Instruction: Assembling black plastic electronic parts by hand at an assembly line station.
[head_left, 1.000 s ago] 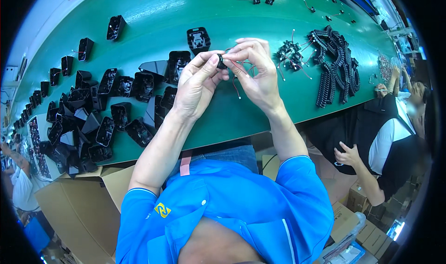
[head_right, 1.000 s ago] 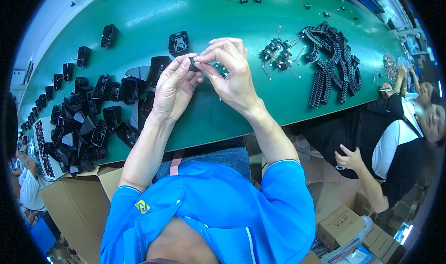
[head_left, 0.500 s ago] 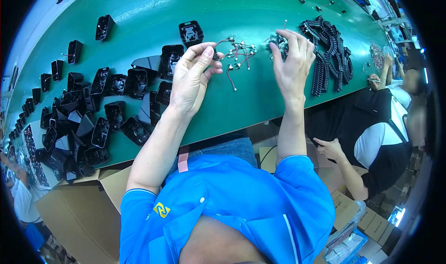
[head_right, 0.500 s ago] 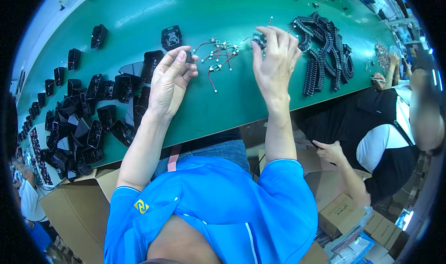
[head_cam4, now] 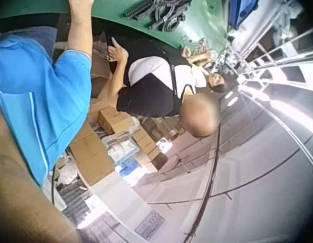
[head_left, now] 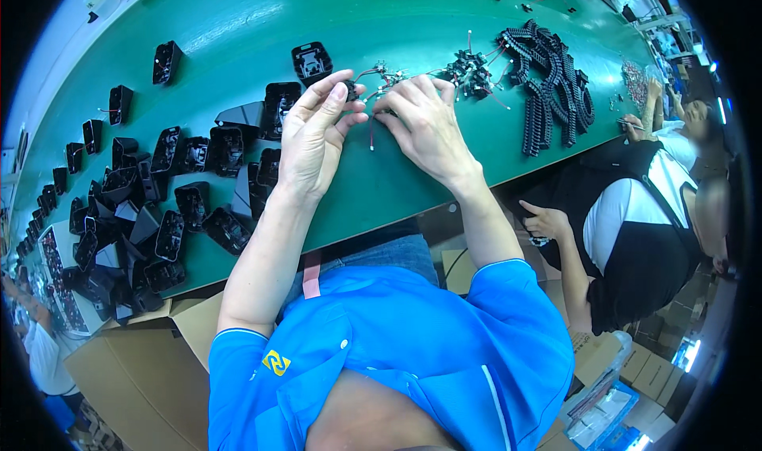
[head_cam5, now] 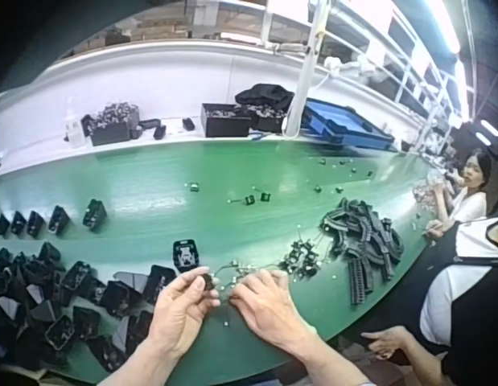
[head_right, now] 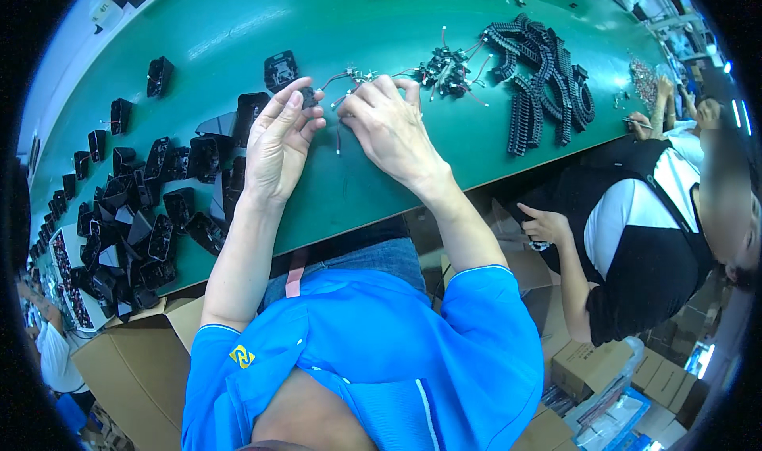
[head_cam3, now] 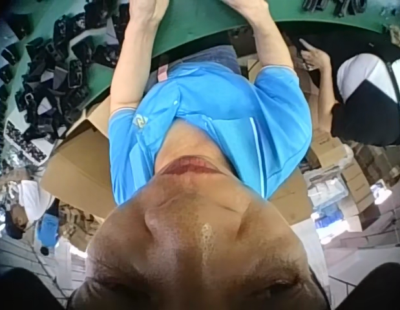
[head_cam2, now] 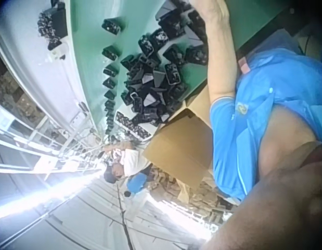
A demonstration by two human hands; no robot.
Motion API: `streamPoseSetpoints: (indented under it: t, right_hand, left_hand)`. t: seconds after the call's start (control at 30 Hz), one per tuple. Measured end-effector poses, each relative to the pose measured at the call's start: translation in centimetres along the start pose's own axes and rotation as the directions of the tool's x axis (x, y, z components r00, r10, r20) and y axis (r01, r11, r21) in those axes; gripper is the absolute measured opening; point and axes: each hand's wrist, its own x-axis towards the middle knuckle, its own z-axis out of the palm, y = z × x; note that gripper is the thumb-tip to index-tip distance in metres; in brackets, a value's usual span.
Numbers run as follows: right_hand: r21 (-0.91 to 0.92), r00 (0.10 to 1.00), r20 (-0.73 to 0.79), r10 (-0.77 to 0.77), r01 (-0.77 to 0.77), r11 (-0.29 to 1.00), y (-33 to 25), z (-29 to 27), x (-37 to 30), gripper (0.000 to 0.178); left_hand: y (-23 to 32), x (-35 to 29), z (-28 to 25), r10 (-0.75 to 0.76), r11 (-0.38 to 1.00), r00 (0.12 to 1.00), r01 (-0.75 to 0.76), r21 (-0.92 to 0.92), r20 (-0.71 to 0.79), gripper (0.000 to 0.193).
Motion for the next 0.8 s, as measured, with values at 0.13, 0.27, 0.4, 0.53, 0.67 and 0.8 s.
streamPoseSetpoints:
  t: [0.13,0.27,0.4,0.53,0.67,0.8]
  right_hand:
    - [0.391,0.970,-0.138,0.201,-0.133,0.911,-0.2,-0.5,0.2,0.016]
    - [0.770,0.895,-0.158,0.417,-0.152,0.620,-1.0,-0.9,0.9,0.012]
    - [0.925,0.873,-0.137,0.468,-0.056,0.375,-2.1,-0.4,1.7,0.012]
    - [0.928,0.892,-0.153,0.426,-0.018,0.372,-2.2,0.3,1.8,0.012]
    - [0.949,0.864,-0.121,0.488,-0.044,0.312,-2.5,0.6,1.9,0.013]
    - [0.923,0.856,-0.122,0.502,-0.089,0.375,-2.5,0.6,2.0,0.014]
  left_hand:
    - [0.1,0.0,0.3,0.004,1.000,1.000,-0.003,-0.012,0.019,0.030]
    - [0.1,-0.1,0.5,-0.003,1.000,0.999,0.004,-0.014,0.051,0.031]
    - [0.0,-0.2,0.5,-0.035,0.999,0.993,0.037,-0.018,0.109,0.030]
    - [-0.3,0.0,-0.5,-0.059,0.998,0.984,0.064,-0.024,0.168,0.033]
    - [-0.4,0.2,-0.6,-0.067,0.997,0.983,0.074,-0.035,0.173,0.032]
    - [-0.3,0.1,-0.5,-0.079,0.995,0.982,0.087,-0.042,0.170,0.031]
